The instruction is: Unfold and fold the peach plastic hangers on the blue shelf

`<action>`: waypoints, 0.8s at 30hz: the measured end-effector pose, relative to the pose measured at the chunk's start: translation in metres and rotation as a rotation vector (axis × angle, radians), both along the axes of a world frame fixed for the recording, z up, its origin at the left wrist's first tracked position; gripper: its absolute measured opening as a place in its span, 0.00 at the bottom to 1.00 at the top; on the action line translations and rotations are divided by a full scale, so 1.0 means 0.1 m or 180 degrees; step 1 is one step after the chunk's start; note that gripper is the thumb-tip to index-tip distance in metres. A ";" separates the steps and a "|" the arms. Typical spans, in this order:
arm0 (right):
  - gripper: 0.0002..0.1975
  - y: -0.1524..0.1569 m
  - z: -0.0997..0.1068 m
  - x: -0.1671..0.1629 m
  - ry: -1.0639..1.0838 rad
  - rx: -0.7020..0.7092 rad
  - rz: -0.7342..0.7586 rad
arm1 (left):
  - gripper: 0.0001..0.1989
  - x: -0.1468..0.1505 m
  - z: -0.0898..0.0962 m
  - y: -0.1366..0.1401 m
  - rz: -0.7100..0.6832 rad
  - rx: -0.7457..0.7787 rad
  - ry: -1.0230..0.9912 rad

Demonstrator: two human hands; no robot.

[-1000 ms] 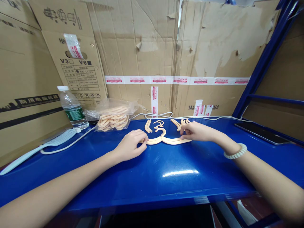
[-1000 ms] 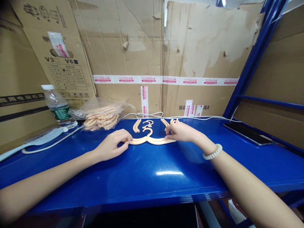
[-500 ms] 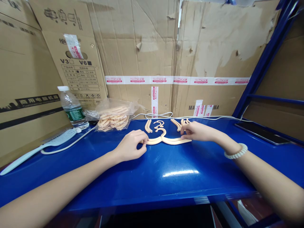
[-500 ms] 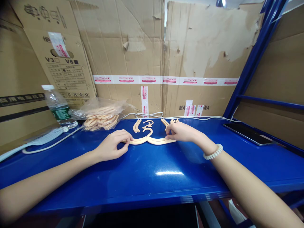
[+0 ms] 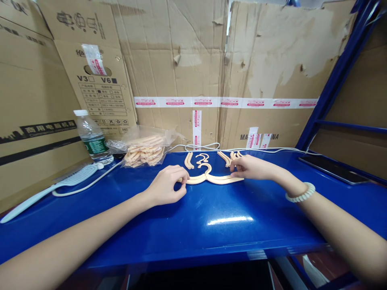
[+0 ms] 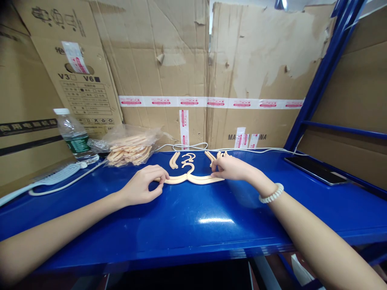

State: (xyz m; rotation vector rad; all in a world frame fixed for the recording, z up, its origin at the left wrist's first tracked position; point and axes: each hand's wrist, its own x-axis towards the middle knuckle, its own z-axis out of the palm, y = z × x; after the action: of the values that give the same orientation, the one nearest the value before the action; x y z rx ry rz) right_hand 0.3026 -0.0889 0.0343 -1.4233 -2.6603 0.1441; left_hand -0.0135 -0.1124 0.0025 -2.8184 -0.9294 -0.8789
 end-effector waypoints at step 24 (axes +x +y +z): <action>0.09 -0.02 0.00 -0.03 0.0040 0.0236 -0.0019 | 0.11 -0.05 0.01 0.07 0.0066 0.0344 0.0088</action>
State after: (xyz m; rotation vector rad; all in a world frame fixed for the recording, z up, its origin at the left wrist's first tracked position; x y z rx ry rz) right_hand 0.2992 -0.0912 0.0342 -1.4029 -2.6222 0.0530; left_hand -0.0189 -0.1056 0.0037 -2.7181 -0.8783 -0.8583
